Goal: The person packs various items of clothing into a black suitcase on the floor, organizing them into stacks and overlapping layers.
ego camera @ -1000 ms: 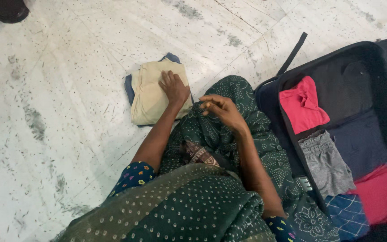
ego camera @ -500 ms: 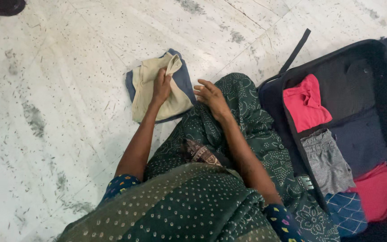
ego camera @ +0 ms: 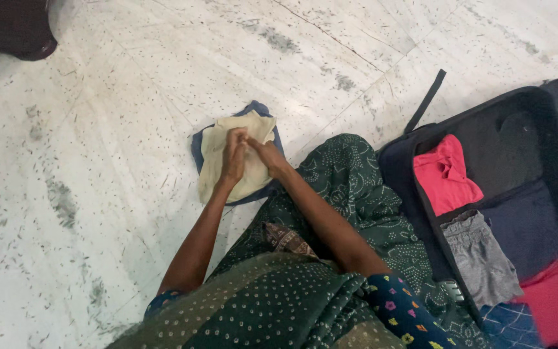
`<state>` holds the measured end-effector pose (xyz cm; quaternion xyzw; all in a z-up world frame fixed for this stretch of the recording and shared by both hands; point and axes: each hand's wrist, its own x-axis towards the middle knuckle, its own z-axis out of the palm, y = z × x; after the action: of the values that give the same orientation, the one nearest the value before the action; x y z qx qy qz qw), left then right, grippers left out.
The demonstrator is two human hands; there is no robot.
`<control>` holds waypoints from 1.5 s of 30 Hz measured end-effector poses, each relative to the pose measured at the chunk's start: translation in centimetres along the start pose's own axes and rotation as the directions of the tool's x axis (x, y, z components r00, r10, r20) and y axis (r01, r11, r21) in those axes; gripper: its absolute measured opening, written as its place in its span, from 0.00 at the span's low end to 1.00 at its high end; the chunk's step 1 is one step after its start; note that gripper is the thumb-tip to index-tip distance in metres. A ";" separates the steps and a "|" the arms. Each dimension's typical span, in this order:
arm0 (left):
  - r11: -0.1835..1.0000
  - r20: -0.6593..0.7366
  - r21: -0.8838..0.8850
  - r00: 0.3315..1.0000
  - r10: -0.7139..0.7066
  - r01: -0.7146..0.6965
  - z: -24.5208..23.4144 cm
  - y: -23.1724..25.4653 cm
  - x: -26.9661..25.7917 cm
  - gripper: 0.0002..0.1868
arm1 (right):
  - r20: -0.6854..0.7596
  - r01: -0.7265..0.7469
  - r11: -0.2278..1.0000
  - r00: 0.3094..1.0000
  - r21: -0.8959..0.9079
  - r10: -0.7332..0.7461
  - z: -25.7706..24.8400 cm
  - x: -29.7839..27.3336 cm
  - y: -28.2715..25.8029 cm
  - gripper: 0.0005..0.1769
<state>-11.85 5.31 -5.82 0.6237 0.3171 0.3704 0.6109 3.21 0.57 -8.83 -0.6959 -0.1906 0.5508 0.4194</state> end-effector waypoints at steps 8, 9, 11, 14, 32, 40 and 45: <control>0.936 -0.453 -0.316 0.843 -0.291 0.154 -11.5 1.3 -0.8 0.18 | -0.014 0.009 0.986 1.000 0.168 -0.007 1.8 -11.5 -12.3 0.32; 0.938 -0.418 -0.307 0.863 -0.283 0.159 -11.9 1.8 -0.6 0.18 | 0.086 0.043 0.931 0.993 0.363 -0.079 1.4 -13.7 -13.7 0.33; 0.905 -0.261 -0.368 0.911 -0.319 0.212 -10.5 2.6 -0.8 0.23 | 0.107 0.050 0.902 0.989 0.429 -0.106 -0.3 -18.4 -14.9 0.35; 0.617 0.243 -0.660 0.899 -0.365 0.429 -4.3 5.2 -2.9 0.31 | 0.140 0.200 0.809 0.935 0.553 -0.327 -4.7 -25.3 -14.1 0.40; 0.709 0.928 -0.373 0.239 0.287 0.598 35.1 28.8 -8.7 0.59 | -0.830 0.473 0.880 0.510 0.051 -0.226 -27.4 -54.2 5.1 0.41; 0.684 0.838 -0.476 0.050 0.543 0.553 50.3 30.5 -10.1 0.50 | -0.858 0.596 0.714 0.081 -0.367 -0.508 -36.0 -61.3 9.0 0.25; 0.820 0.959 -0.237 -0.012 0.284 0.521 56.4 24.1 -11.6 0.51 | -0.949 0.599 0.790 0.157 -0.129 -0.274 -40.5 -57.4 15.7 0.30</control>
<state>28.63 -35.53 18.49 0.4584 -0.2754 -0.1677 0.8282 19.27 -65.32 15.19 -0.7253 -0.0254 -0.0876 0.6823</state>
